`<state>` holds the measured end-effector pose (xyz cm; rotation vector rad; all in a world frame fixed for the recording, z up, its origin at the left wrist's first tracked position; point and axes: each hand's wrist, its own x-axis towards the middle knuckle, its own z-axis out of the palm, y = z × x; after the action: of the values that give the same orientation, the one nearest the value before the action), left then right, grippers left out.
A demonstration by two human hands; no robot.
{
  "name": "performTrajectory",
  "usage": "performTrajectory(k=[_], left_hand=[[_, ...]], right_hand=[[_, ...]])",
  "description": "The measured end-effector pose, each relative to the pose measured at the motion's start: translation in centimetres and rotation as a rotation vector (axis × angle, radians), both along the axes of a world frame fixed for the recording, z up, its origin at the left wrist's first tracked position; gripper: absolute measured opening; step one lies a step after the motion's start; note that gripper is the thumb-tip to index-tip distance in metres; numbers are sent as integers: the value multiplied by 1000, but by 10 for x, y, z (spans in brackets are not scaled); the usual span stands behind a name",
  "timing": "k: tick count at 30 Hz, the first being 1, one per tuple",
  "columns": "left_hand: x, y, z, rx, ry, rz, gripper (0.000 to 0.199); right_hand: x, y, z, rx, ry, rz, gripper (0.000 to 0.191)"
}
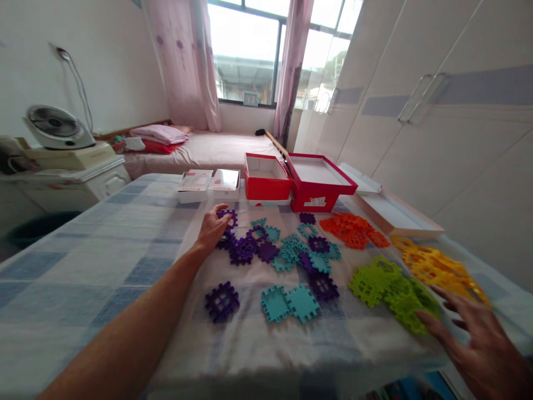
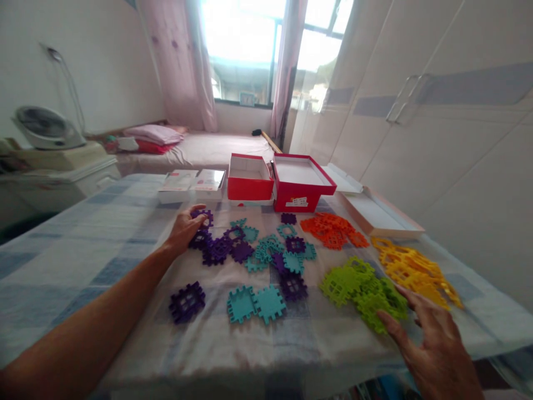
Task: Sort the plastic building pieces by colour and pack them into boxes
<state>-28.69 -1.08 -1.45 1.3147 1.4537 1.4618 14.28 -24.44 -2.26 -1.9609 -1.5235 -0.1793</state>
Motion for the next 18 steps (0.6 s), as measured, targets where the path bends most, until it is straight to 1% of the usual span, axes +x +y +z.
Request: performTrajectory(k=[2, 5, 7, 10, 12, 13, 14, 16, 18], left_hand=[[1, -3, 3, -35, 35, 23, 37], [4, -6, 9, -53, 30, 28, 42], [7, -8, 12, -44, -1, 8, 46], [13, -10, 15, -46, -156, -78, 57], [15, -11, 15, -63, -273, -160, 67], [15, -11, 14, -72, -283, -207, 73], [15, -10, 12, -73, -247, -245, 77], [12, -6, 7, -38, -56, -269, 82], [5, 0, 0, 21, 167, -194, 75]], right_hand=[[-20, 9, 13, -12, 10, 54, 49], [-57, 30, 31, -72, -18, 256, 44], [-83, 47, 40, -160, -32, 380, 38], [-112, 72, 44, -284, -71, 489, 37], [-123, 86, 42, -325, -121, 509, 39], [-127, 92, 40, -341, -146, 509, 40], [-129, 97, 37, -357, -168, 503, 40], [-130, 104, 33, -381, -193, 491, 40], [-129, 107, 31, -397, -201, 488, 38]])
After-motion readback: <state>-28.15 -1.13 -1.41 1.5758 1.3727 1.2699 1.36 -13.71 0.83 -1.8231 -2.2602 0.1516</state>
